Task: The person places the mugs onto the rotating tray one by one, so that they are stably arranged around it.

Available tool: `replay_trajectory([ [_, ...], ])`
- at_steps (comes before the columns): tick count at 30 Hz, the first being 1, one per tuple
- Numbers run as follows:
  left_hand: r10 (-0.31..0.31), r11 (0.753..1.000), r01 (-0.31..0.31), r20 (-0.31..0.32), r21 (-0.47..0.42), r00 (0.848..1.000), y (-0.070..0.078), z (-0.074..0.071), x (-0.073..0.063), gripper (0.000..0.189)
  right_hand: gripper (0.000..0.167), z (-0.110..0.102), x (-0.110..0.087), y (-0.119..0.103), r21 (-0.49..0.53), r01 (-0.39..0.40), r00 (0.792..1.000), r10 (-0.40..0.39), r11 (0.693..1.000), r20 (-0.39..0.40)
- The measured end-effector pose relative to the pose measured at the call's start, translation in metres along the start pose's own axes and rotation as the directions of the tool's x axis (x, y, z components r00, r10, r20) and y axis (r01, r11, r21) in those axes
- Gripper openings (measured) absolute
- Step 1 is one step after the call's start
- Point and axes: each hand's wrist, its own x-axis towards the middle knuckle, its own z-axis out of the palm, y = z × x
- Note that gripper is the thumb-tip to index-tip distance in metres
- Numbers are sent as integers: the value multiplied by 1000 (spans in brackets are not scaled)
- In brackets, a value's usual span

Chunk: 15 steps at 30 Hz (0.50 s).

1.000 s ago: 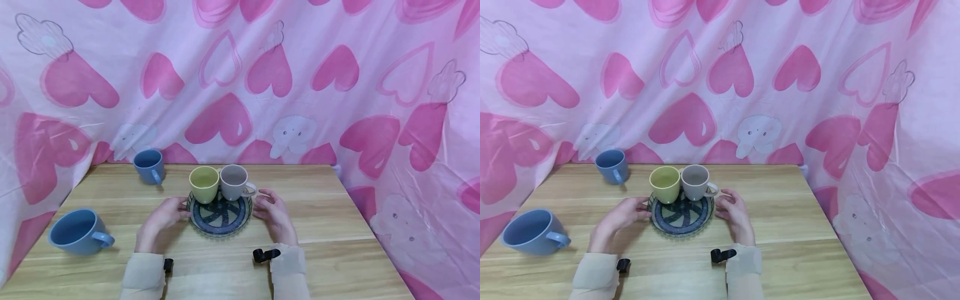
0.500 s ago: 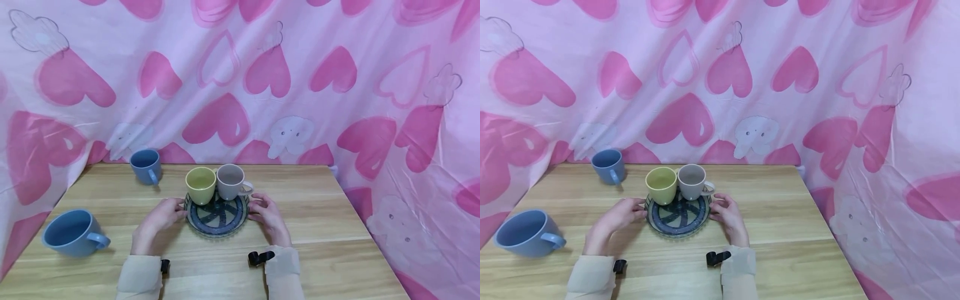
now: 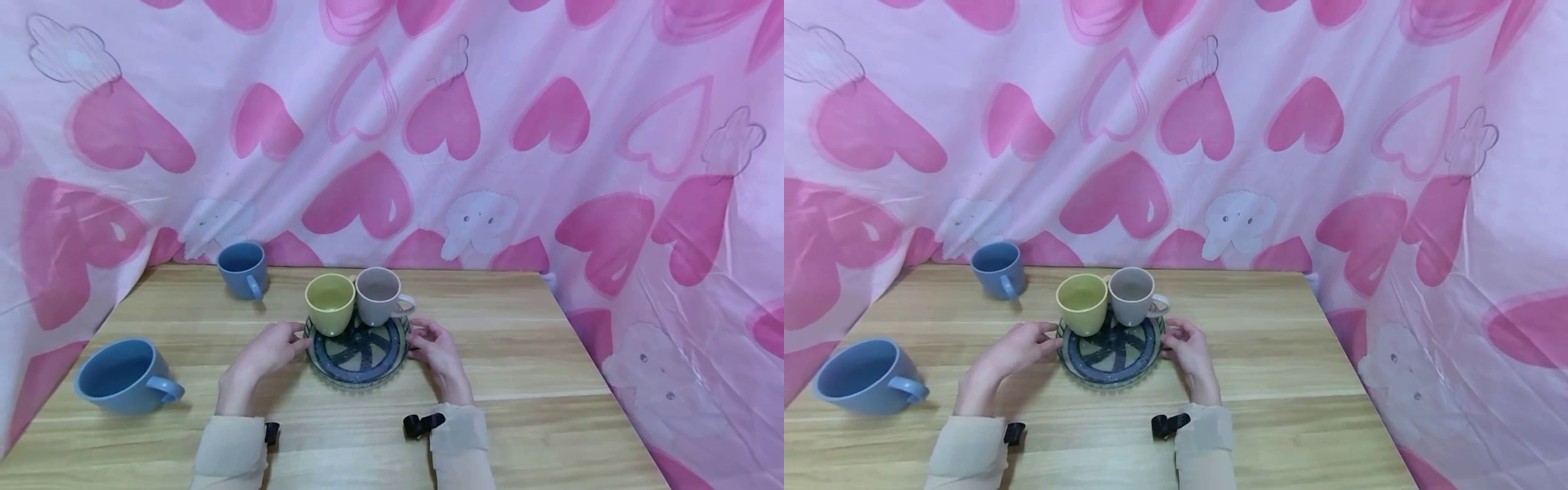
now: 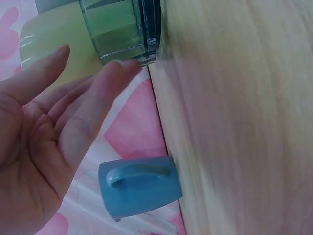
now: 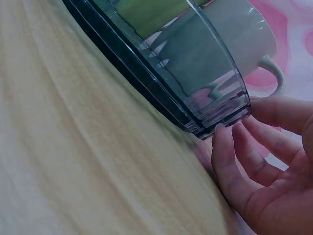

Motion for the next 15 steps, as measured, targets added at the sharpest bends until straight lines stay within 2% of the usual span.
replay_trajectory([
  [3,-12,1000,12,-1,-1,1000,4,-6,-3,48,41,0,0,0,-14,12,1000,-12,1000,-6],
  [7,-9,999,10,-39,44,999,8,-17,-11,56,39,0,-1,1,-13,31,999,-31,999,-10],
  [15,24,996,-16,-91,86,996,11,-25,-32,57,38,0,-4,1,-18,20,1000,-20,1000,-12],
])
